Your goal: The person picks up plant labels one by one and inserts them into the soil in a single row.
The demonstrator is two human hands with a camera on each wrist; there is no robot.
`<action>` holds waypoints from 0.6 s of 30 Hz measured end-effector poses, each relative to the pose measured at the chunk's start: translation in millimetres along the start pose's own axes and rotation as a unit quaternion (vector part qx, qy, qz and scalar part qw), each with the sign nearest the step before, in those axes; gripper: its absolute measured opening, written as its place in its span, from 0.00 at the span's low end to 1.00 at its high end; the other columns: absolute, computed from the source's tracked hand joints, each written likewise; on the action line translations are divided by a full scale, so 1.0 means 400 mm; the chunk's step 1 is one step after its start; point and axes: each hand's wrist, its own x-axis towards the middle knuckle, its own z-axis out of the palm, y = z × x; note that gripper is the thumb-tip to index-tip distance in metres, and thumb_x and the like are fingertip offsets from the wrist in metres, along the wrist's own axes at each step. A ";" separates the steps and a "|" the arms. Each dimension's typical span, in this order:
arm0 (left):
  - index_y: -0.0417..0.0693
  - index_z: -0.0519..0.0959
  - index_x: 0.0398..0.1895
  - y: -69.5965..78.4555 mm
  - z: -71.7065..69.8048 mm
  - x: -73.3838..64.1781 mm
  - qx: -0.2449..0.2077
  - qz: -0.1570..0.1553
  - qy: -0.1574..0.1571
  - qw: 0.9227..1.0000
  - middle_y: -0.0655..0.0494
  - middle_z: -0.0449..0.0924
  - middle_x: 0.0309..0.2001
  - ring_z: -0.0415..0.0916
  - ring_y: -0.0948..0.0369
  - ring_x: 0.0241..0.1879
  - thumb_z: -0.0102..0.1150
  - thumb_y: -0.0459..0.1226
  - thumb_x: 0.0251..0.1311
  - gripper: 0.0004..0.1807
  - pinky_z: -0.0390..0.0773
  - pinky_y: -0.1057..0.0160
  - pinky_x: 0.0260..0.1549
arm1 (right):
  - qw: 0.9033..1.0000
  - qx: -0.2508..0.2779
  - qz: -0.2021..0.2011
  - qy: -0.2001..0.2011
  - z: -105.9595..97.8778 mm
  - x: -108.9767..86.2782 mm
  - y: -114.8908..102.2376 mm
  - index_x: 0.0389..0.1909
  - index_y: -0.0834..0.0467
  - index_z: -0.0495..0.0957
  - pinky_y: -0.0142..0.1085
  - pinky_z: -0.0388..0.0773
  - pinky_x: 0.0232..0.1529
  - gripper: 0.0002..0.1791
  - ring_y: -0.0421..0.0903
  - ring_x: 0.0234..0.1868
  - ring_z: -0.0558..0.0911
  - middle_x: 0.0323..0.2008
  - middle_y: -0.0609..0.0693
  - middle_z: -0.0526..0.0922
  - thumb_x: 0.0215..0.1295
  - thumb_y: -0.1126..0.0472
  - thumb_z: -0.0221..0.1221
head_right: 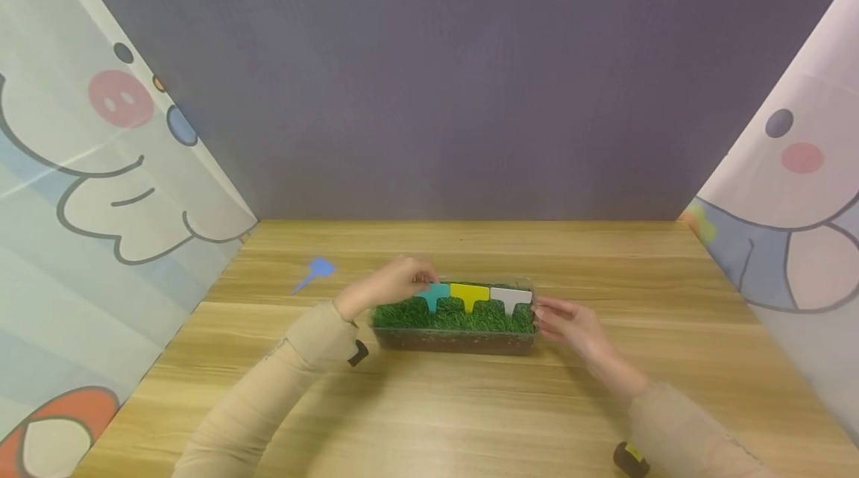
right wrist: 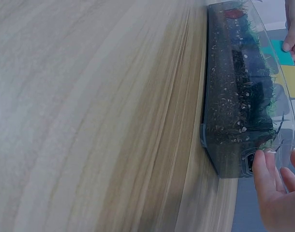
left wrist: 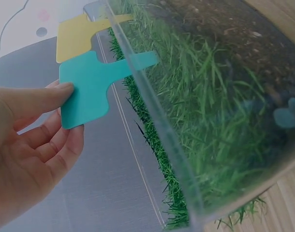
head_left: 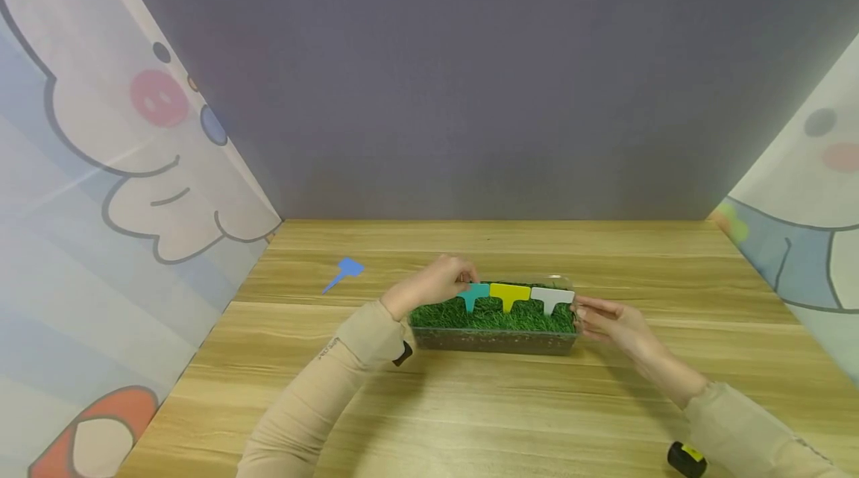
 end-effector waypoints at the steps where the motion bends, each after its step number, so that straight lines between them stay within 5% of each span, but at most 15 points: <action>1: 0.44 0.78 0.39 0.000 0.000 0.000 -0.002 -0.001 0.000 1.000 0.53 0.78 0.37 0.74 0.62 0.36 0.52 0.28 0.57 0.09 0.74 0.72 0.35 | 1.000 0.000 -0.001 0.000 0.000 0.000 0.000 0.61 0.72 0.54 0.35 0.74 0.47 0.32 0.38 0.42 0.79 0.54 0.59 0.70 0.62 0.60 0.53; 10: 0.42 0.78 0.38 -0.005 0.003 0.005 0.002 -0.002 -0.002 1.000 0.53 0.78 0.36 0.74 0.63 0.34 0.53 0.29 0.57 0.07 0.73 0.72 0.33 | 1.000 0.009 -0.005 -0.004 -0.002 0.001 0.004 0.60 0.71 0.55 0.35 0.74 0.46 0.32 0.38 0.41 0.79 0.54 0.58 0.71 0.61 0.59 0.55; 18: 0.44 0.77 0.38 -0.003 0.002 0.006 -0.004 -0.011 -0.012 1.000 0.54 0.78 0.36 0.74 0.63 0.34 0.52 0.29 0.58 0.07 0.73 0.72 0.33 | 0.998 0.057 -0.008 -0.023 -0.037 0.034 0.063 0.56 0.58 0.69 0.33 0.75 0.44 0.31 0.39 0.41 0.80 0.42 0.39 0.79 0.50 0.50 0.63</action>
